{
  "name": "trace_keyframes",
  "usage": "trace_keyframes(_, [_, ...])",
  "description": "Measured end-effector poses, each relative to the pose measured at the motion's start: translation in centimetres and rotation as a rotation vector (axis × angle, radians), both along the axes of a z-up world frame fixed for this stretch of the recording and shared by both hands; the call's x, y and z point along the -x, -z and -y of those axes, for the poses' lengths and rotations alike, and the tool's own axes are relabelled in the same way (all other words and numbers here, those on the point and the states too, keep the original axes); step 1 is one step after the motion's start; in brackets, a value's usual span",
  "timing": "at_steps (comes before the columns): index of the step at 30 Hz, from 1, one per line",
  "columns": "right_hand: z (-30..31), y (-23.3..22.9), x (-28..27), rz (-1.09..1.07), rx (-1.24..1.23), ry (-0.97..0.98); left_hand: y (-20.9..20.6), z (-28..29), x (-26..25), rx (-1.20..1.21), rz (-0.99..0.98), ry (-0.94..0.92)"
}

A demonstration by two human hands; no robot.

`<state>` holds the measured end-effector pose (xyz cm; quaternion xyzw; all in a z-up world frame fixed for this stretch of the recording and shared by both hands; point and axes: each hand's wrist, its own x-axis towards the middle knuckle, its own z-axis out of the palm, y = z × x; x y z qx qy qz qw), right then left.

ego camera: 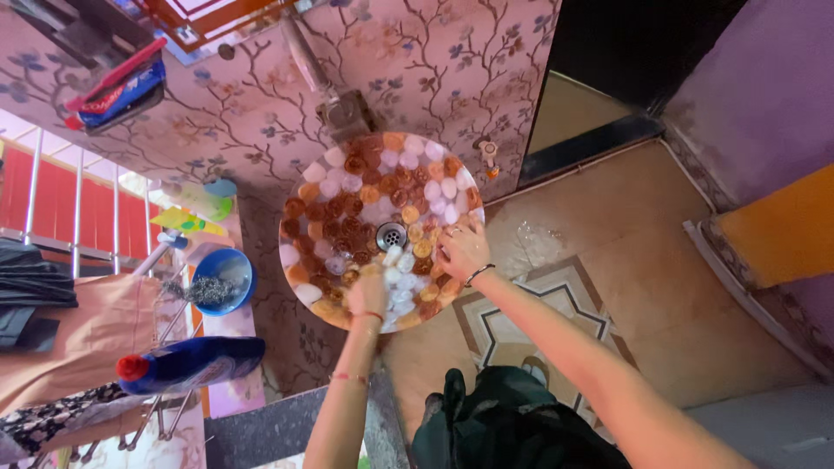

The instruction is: The person cleans a decorative sink basin by first rinsing a steel wool pad, then applying liquid detergent from a blue bottle. They scrub the basin with a toothbrush and the steel wool pad, repeatedly rinsing the tools and the basin under running water.

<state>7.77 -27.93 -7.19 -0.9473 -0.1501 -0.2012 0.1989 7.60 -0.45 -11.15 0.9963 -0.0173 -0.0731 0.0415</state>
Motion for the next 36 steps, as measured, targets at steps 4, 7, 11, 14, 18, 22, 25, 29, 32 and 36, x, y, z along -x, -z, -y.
trace_keyframes(4, [-0.5, 0.4, 1.3, -0.101, 0.013, 0.007, 0.6, 0.2, 2.3, 0.002, -0.040, -0.110])
trace_keyframes(7, [-0.2, -0.1, 0.5, -0.084, 0.030, 0.009, -0.3, 3.0, 2.1, -0.042, -0.074, -0.206])
trace_keyframes(11, [-0.5, 0.0, 1.0, -0.089, 0.023, 0.013, -0.8, 5.6, 3.7, 0.090, -0.013, 0.029])
trace_keyframes(14, [-0.2, 0.3, 0.6, -0.042, 0.006, 0.002, -0.4, 4.7, 3.3, -0.022, -0.022, -0.028])
trace_keyframes(18, [-0.4, 1.2, 1.0, -0.010, 0.005, 0.010, 0.9, 0.8, 2.8, -0.086, 0.019, -0.032])
trace_keyframes(22, [0.2, 1.2, 0.4, -0.054, 0.039, 0.009, 1.8, 2.5, 2.1, -0.059, 0.049, -0.036])
trace_keyframes(25, [-0.6, 1.3, 0.7, -0.112, 0.052, -0.010, 1.2, 4.5, 4.2, 0.079, -0.096, -0.044])
trace_keyframes(29, [-0.1, 1.1, 0.2, -0.060, 0.061, -0.007, -1.3, 4.8, 5.5, 0.101, -0.139, 0.215])
trace_keyframes(32, [-0.3, 1.7, 1.5, -0.098, 0.074, -0.014, -1.7, 2.2, 7.0, -0.134, -0.145, 0.009])
trace_keyframes(36, [-0.2, 1.2, 0.9, -0.109, 0.056, -0.005, 0.4, 1.5, 5.2, 0.019, -0.072, 0.017])
